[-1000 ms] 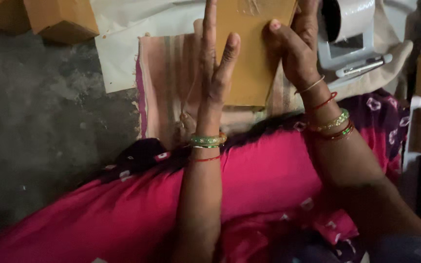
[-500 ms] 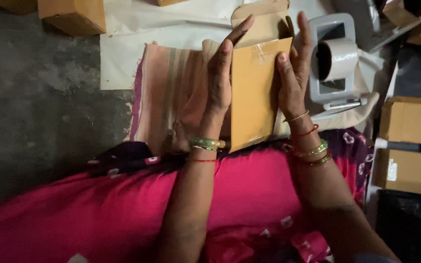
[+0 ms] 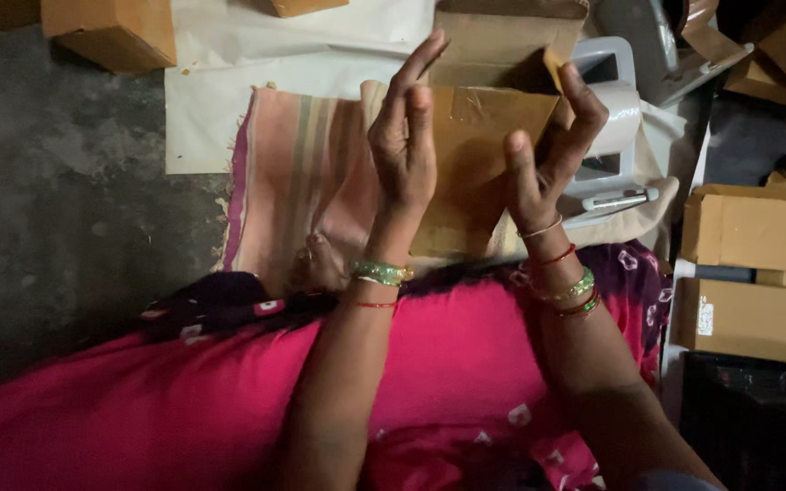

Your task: The person sits on the floor and seals small cardboard boxes using clear packing tape. They fold the box flaps, apply tape to the seams, and press the tape down to secure the closure.

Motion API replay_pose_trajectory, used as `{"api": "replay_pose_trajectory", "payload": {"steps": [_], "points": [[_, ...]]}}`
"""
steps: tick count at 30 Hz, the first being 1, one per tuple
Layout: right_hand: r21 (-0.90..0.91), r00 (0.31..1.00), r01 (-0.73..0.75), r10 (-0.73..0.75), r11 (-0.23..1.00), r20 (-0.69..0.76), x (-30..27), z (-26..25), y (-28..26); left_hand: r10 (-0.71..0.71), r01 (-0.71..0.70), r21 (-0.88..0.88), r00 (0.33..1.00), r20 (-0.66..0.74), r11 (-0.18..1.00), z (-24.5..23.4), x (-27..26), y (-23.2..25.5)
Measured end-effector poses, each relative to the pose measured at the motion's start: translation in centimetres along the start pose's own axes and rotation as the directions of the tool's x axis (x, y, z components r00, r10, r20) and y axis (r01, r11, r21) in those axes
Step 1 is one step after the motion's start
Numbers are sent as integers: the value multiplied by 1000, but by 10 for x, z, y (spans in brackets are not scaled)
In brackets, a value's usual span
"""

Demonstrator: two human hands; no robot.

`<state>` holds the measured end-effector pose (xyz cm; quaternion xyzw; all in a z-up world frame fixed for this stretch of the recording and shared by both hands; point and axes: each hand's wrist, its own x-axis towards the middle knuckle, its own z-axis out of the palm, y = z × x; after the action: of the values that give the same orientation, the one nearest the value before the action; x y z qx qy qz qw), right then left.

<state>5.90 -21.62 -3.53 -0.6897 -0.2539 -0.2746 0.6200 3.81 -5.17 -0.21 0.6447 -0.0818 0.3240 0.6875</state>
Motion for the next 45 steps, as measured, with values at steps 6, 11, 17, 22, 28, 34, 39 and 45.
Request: {"api": "replay_pose_trajectory", "payload": {"steps": [6, 11, 17, 22, 28, 34, 39, 45], "points": [[16, 1000, -8, 8, 1000, -14, -1, -2, 2, 21, -11, -114, 996, 91, 993, 3, 8, -10], [10, 1000, 13, -13, 1000, -9, 0, -3, 9, -6, 11, -63, 997, 82, 998, 3, 7, -13], [112, 1000, -8, 8, 994, -2, 8, -2, 10, -13, 18, -115, 999, 37, 993, 11, 17, -21], [120, 997, 78, -78, 990, -3, 20, -6, 8, -197, 201, -128, 980, 39, 971, 8, 22, -25], [231, 997, 77, -77, 970, -7, 34, -2, -7, -202, 232, -313, 971, 123, 921, 2, 38, -18], [281, 989, 67, -27, 957, -142, 44, 1, -4, -44, 259, -732, 953, 299, 630, -10, 58, -9], [256, 984, 53, -7, 965, -177, 34, 16, -12, -230, 368, -467, 917, 327, 804, -28, 61, 12], [346, 986, -97, 137, 933, -92, 19, 22, -31, -304, 441, -485, 891, 338, 755, -30, 34, 10]]}}
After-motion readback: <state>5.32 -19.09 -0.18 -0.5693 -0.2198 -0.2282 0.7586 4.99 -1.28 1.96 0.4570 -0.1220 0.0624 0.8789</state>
